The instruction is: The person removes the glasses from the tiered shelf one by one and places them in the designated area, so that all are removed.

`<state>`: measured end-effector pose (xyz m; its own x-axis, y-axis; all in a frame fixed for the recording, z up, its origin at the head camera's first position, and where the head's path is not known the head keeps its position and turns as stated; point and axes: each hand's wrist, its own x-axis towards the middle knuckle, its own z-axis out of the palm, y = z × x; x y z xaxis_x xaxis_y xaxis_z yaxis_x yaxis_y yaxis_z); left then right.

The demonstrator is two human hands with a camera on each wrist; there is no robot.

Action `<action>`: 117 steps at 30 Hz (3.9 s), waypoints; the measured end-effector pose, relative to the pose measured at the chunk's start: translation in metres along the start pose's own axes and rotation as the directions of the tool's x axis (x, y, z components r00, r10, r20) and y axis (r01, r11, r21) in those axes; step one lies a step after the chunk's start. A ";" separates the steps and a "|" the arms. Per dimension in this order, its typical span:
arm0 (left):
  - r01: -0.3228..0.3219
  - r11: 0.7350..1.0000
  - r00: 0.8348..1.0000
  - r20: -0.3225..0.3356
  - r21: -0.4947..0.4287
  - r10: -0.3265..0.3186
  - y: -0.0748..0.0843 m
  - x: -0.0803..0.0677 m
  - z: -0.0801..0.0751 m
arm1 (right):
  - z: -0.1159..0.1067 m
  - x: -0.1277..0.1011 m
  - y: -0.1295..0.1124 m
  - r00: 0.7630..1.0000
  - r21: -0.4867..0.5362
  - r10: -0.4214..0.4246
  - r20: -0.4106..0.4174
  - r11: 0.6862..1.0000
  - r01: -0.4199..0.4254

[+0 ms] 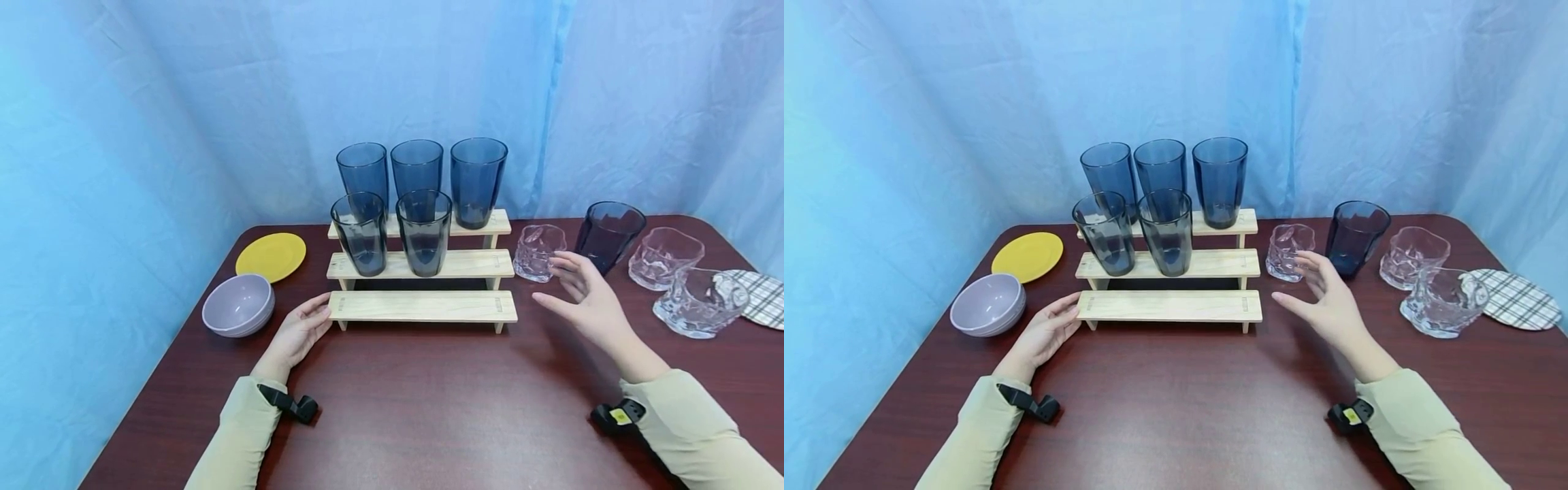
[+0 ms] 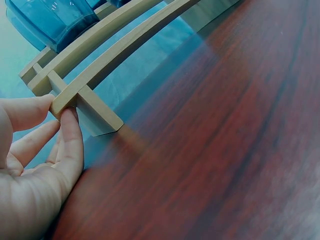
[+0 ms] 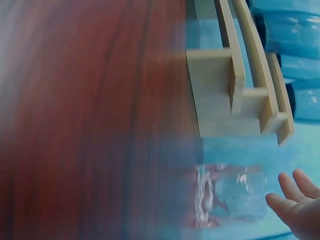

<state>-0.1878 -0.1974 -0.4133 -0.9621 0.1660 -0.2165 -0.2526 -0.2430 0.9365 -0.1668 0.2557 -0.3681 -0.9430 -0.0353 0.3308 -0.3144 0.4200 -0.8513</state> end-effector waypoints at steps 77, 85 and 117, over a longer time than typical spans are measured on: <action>-0.007 1.000 1.000 0.002 0.016 0.007 0.002 0.001 0.000 | 0.107 0.096 -0.096 0.980 0.068 0.040 0.195 0.996 -0.055; 0.023 0.999 0.999 -0.023 0.035 -0.023 0.002 0.001 0.001 | 0.108 0.096 -0.094 0.978 0.040 0.035 0.204 0.998 -0.044; 0.008 0.999 1.000 -0.015 0.031 -0.007 -0.002 0.002 0.000 | 0.106 0.076 -0.090 0.988 0.031 -0.005 0.157 1.000 0.000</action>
<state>-0.1893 -0.1966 -0.4156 -0.9616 0.1538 -0.2273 -0.2568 -0.2122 0.9429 -0.2217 0.1191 -0.3090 -0.9470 -0.1789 0.2668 -0.3173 0.3917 -0.8636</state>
